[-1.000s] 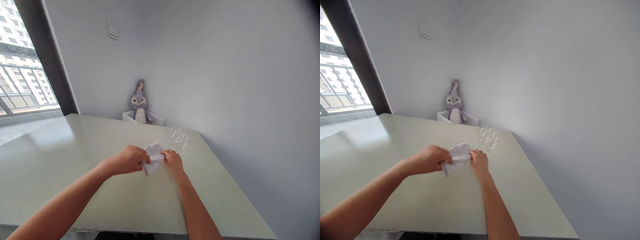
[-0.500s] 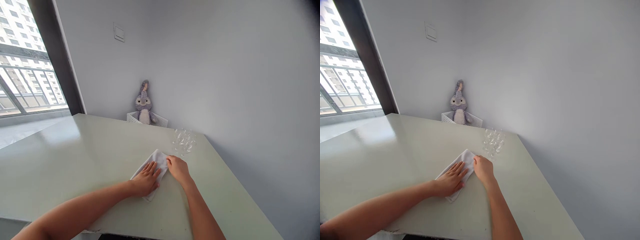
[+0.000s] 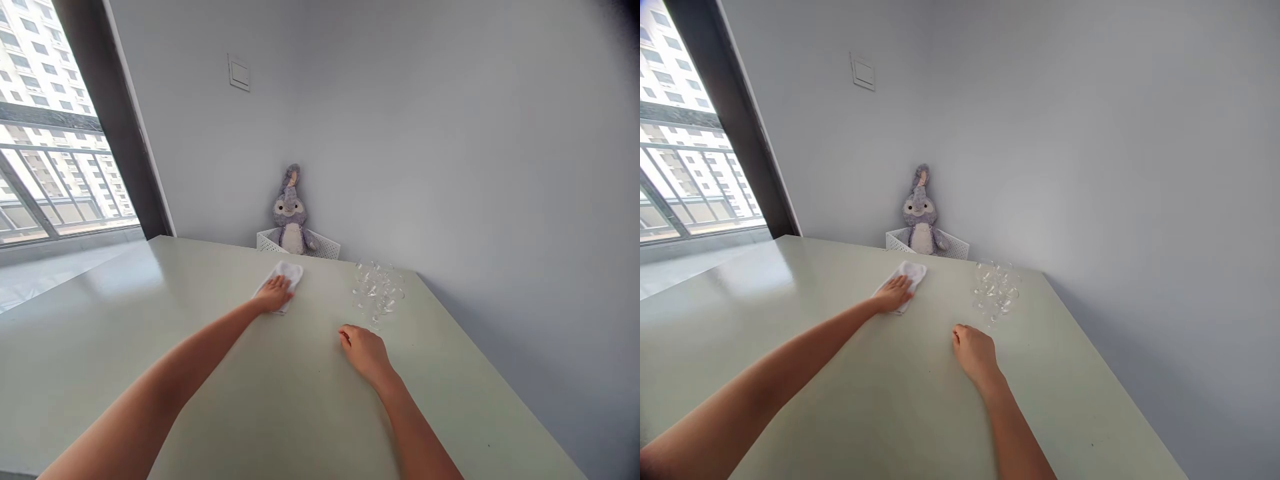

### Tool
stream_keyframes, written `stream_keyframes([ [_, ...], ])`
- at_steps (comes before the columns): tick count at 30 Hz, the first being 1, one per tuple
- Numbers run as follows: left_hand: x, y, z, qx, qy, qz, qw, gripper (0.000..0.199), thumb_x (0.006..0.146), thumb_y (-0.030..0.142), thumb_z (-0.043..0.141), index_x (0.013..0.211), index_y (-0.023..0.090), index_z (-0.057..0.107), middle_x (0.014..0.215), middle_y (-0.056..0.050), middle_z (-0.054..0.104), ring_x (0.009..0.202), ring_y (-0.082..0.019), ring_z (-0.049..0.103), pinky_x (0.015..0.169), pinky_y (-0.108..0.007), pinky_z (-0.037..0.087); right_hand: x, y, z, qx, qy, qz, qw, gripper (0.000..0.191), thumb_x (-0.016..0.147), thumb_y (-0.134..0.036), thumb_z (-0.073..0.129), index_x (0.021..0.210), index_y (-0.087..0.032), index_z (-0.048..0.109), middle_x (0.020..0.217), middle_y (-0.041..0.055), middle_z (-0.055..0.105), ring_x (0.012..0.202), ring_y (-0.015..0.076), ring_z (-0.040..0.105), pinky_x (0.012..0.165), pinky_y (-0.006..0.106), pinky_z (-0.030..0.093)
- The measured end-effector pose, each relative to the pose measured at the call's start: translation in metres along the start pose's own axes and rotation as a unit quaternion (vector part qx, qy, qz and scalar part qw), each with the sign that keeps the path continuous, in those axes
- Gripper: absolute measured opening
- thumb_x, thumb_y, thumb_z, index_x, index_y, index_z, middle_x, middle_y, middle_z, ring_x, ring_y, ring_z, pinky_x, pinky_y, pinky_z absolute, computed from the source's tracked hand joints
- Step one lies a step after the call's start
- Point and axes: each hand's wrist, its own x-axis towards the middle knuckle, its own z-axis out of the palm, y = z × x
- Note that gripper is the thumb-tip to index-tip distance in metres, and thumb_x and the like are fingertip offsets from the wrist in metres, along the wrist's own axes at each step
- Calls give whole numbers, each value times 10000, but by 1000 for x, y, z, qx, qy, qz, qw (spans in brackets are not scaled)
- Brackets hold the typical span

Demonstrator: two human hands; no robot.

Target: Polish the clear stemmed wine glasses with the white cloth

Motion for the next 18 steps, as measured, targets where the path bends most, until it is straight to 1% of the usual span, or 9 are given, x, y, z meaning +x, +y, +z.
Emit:
stream_keyframes([
  [3,-3,-50,-24,23,11,-80,996,547,848,417,297,1276,82,353,1400,-205,253,1308,-328,175,1017,-473,160,0,0,3,8,-8,-1,1000,236,806,-165,371,632,-218,521,581,-41,551,511,96,440,469,228,192],
  [5,-14,-82,-41,41,17,-135,990,535,850,410,297,1260,72,358,1399,-209,245,1304,-327,178,1015,-456,155,0,0,5,10,-9,-1,1000,234,806,-168,375,630,-215,523,577,-37,544,512,97,435,472,230,189],
  [7,-32,-113,-58,57,22,-190,980,529,851,408,303,1230,46,376,1382,-225,265,1287,-333,207,1010,-449,156,0,0,7,10,-11,-2,1000,237,808,-169,376,628,-212,522,572,-35,534,514,96,429,474,230,187],
  [9,-54,-139,-74,72,29,-241,967,536,855,418,303,1205,20,388,1363,-232,292,1271,-337,227,1006,-445,156,-1,-1,8,7,-16,-6,1000,244,809,-166,370,614,-208,511,564,-36,516,508,93,413,473,228,185],
  [11,-80,-161,-88,83,39,-289,953,558,866,439,265,1206,12,378,1360,-215,303,1267,-333,222,1002,-440,163,-1,-2,8,4,-19,-13,1000,250,811,-165,366,598,-202,493,557,-39,495,500,90,394,470,225,183],
  [14,-122,-188,-107,95,50,-365,925,594,888,441,165,1267,6,301,1401,-203,231,1290,-314,163,1004,-426,152,-2,-3,8,0,-21,-17,1000,247,815,-167,365,602,-202,485,550,-44,481,497,88,384,469,222,181],
  [18,-176,-219,-124,96,50,-469,876,640,878,467,134,1327,19,220,1440,-188,142,1310,-308,111,1007,-418,140,-3,-5,5,6,-23,-10,1000,241,831,-181,363,657,-216,525,586,-43,523,522,86,433,475,217,200],
])
